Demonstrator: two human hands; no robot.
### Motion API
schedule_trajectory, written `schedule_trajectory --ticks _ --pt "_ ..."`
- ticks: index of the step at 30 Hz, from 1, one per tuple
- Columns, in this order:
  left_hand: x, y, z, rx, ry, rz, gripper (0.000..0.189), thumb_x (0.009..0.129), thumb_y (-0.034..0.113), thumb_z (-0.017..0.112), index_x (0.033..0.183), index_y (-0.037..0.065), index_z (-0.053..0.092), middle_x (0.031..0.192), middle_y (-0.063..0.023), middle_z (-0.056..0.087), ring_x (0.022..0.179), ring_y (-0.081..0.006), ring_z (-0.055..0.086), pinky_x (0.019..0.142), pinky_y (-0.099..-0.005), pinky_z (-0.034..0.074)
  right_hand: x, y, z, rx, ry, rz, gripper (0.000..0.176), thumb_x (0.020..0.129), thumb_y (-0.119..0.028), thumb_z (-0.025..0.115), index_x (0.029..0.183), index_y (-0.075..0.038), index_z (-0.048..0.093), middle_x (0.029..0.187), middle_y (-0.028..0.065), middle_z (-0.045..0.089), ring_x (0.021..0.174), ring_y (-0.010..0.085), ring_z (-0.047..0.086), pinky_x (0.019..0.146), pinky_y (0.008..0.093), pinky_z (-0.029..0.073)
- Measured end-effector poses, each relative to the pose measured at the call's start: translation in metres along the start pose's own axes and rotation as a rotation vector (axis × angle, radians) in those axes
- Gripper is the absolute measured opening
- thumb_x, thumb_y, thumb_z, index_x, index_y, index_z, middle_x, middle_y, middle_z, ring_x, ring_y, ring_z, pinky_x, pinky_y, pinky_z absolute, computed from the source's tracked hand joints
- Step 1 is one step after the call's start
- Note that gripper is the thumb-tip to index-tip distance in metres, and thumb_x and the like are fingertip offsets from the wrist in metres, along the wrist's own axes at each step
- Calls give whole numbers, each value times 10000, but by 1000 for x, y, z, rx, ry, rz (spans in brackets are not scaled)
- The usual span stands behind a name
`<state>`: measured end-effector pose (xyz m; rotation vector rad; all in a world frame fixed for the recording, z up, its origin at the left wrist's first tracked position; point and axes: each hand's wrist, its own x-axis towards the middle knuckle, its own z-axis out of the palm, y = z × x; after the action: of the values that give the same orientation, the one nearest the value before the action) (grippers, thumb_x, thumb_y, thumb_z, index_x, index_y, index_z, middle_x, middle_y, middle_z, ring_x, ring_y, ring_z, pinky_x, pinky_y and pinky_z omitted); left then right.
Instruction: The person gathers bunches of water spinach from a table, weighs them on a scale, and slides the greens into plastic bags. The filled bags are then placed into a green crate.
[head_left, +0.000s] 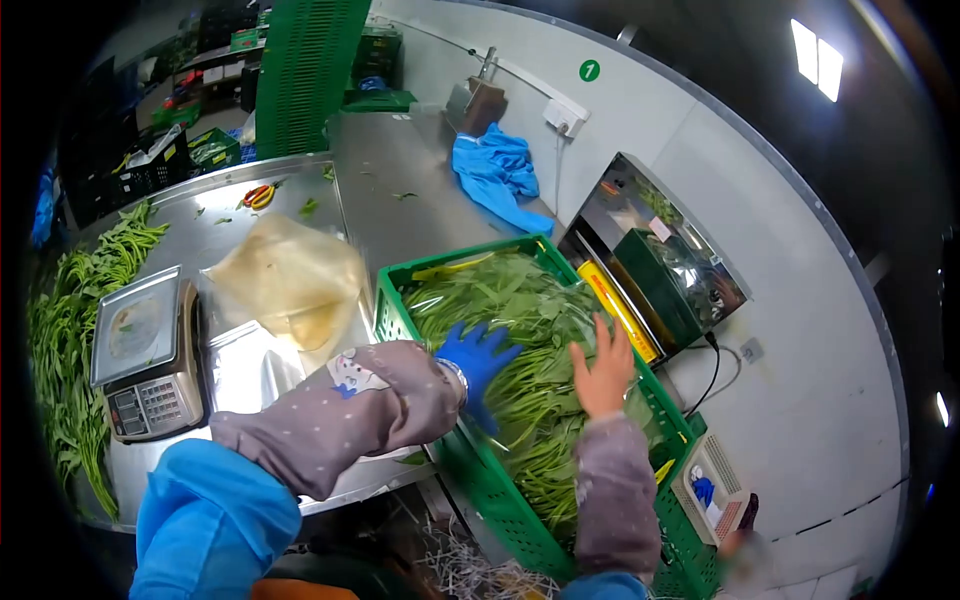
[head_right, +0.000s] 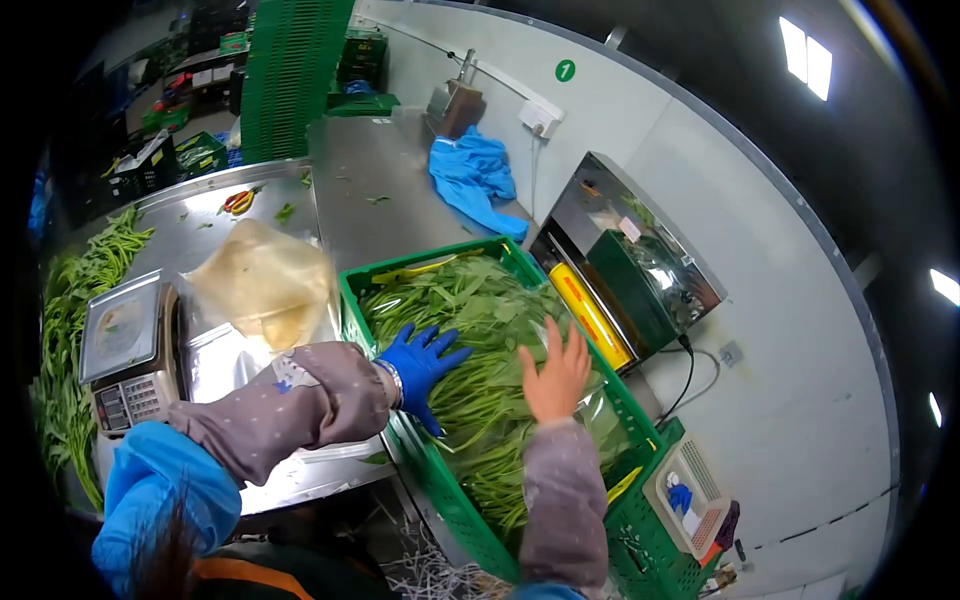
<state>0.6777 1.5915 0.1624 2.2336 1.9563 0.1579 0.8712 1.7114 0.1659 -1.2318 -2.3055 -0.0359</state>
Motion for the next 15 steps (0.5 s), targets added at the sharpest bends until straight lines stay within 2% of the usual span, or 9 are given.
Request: schedule_trajectory --ticks 2,3,6,7,10,12,13,14,15 --pt "14 1 8 -6 -91 -40 1205 422 639 732 1389 232 140 1425 -164 158 1288 -391 197 1022 -558 140 19 8 16 -119 -69 39 593 832 -467 464 1343 -208 312 1392 160 252 1281 351 208 1033 507 147" --pt "20 0 28 -12 17 -73 1143 358 553 779 1346 329 250 1410 -107 233 1282 -344 246 997 -575 163 25 10 21 -155 -123 82 596 831 -497 442 1346 -230 303 1401 150 240 1287 352 192 1031 521 137" --pt "30 0 52 6 -26 -114 1139 348 521 784 1339 362 247 1415 -81 236 1286 -329 245 994 -570 169 31 29 53 -104 -239 155 604 832 -541 402 1353 -261 279 1416 124 216 1296 350 169 1024 555 114" --pt "32 1 59 36 -33 -140 1050 426 517 756 1334 377 247 1418 -64 235 1286 -324 245 994 -573 160 27 33 62 -61 -276 173 606 832 -548 393 1355 -265 271 1420 115 211 1298 349 165 1021 565 108" --pt "34 3 76 66 -18 -188 920 514 516 700 1318 385 271 1418 -47 239 1287 -315 247 998 -577 142 18 41 82 6 -250 174 608 835 -543 394 1355 -255 266 1417 106 220 1298 341 166 1024 563 103" --pt "39 5 97 153 3 -218 645 727 437 549 1307 400 269 1417 -34 244 1287 -297 255 998 -585 127 15 43 93 47 -280 220 606 834 -536 407 1348 -240 282 1412 114 228 1290 341 189 1028 537 137" --pt "50 6 126 183 23 -261 632 763 400 533 1323 398 240 1424 -34 231 1295 -285 244 995 -587 129 16 43 98 67 -284 237 605 834 -532 413 1344 -232 289 1409 119 232 1286 341 201 1029 523 155" --pt "53 8 122 217 46 -304 622 798 363 516 1339 396 211 1430 -33 217 1304 -273 232 993 -590 131 17 50 108 90 -282 225 607 832 -529 422 1341 -225 295 1406 125 234 1278 345 219 1027 506 178" --pt "54 11 120 234 -24 -310 477 876 235 319 1306 433 260 1416 3 260 1282 -249 287 983 -598 117 17 60 119 112 -284 213 608 830 -526 431 1338 -218 301 1403 130 236 1269 349 236 1024 488 202"
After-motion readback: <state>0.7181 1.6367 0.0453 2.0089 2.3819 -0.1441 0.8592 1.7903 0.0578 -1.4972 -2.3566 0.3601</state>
